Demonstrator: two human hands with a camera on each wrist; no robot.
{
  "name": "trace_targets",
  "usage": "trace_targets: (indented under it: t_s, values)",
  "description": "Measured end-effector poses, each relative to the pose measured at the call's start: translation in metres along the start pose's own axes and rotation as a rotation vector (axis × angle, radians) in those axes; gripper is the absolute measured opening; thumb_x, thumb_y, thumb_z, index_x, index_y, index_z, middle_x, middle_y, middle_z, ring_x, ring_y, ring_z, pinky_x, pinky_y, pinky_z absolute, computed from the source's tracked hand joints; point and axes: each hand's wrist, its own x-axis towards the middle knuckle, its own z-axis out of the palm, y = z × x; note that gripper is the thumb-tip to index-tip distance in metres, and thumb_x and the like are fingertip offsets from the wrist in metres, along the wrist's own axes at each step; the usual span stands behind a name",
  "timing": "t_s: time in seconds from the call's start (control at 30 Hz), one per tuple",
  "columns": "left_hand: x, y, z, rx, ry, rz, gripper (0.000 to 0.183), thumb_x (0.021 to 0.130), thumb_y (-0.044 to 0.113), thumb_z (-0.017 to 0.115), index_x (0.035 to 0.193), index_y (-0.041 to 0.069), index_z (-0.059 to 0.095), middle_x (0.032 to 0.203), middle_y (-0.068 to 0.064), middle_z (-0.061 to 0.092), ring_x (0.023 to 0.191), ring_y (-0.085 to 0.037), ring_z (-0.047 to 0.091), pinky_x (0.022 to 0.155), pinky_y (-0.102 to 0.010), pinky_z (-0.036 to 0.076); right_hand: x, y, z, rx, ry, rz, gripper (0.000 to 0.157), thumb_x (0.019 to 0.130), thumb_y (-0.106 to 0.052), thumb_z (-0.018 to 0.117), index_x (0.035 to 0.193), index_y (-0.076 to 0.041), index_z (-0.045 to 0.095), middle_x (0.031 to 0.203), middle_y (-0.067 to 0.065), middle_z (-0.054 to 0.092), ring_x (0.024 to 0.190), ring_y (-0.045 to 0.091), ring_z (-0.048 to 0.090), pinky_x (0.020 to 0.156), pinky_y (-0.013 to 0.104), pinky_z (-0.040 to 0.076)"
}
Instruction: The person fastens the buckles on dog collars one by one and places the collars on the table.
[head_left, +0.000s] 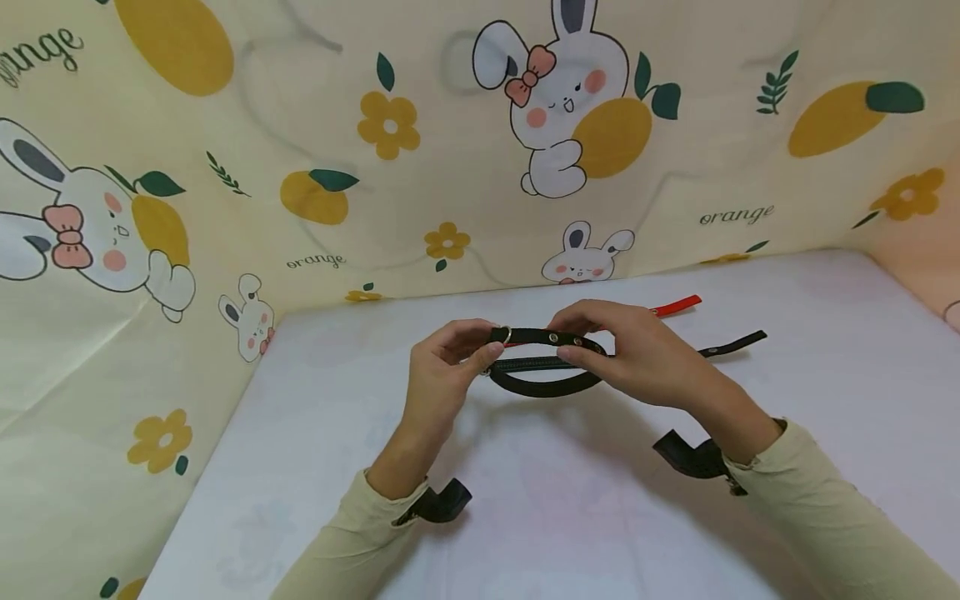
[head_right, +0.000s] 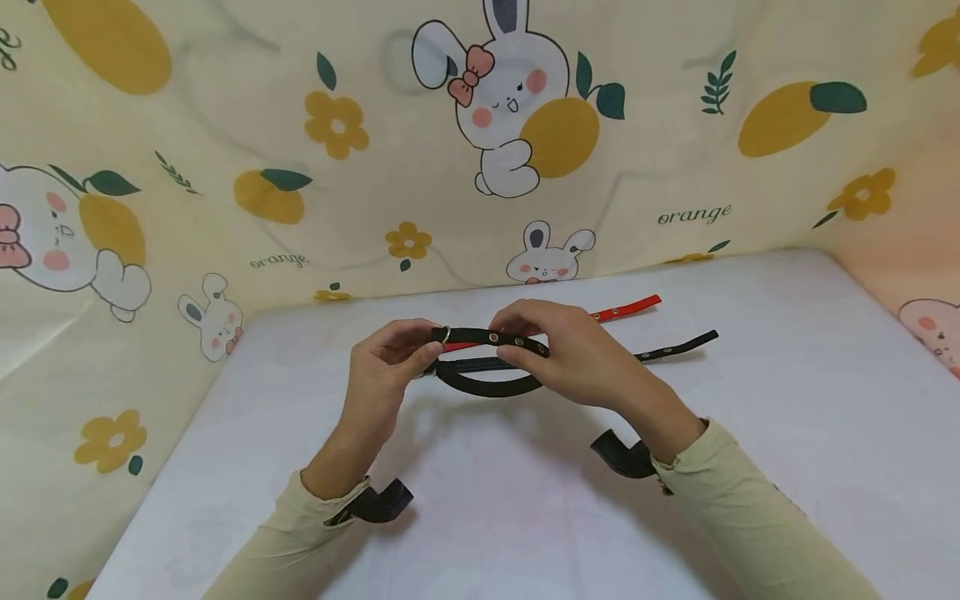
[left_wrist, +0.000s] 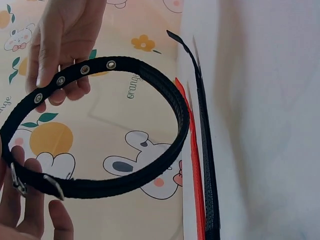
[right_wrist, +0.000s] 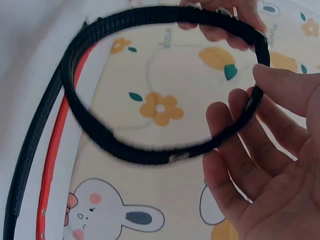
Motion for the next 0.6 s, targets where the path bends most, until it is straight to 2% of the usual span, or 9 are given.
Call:
trace_targets:
  t_s: [0.13, 0.37, 0.6]
  values:
    - [0.0018, 0.0006, -0.001, -0.007, 0.006, -0.014, 0.025, 0.085, 0.001, 0.075, 0.11, 0.0, 0.069, 0.099, 0.001, 0.072, 0.085, -0.011, 0.065, 0.074, -0.02, 0.053, 0.0008, 0.0003, -0.0044, 0.007, 0.014, -0.001, 0.022, 0.093, -0.026, 0.071, 0.115, -0.026, 0.067, 0.103, -0.013, 0.07, 0.099, 0.004, 0.064, 0.086, 0.031, 0.048]
    - [0.0021, -0.0033, -0.0023, -0.003, -0.037, -0.01, 0.025, 0.086, 0.003, 0.075, 0.11, 0.002, 0.07, 0.092, 0.007, 0.072, 0.085, -0.011, 0.066, 0.073, -0.02, 0.053, -0.0008, 0.0032, -0.0029, 0.021, 0.072, -0.039, 0.024, 0.091, -0.021, 0.074, 0.114, -0.026, 0.07, 0.091, -0.014, 0.067, 0.085, 0.002, 0.059, 0.078, 0.021, 0.047]
    - [0.0021, -0.0027, -0.002, 0.025, -0.056, 0.022, 0.025, 0.085, 0.004, 0.077, 0.11, 0.003, 0.072, 0.093, -0.001, 0.073, 0.084, -0.014, 0.066, 0.076, -0.022, 0.053, -0.0002, 0.0018, -0.003, -0.003, 0.087, -0.06, 0.023, 0.089, -0.02, 0.076, 0.111, -0.025, 0.072, 0.094, -0.015, 0.068, 0.084, 0.001, 0.058, 0.077, 0.018, 0.047]
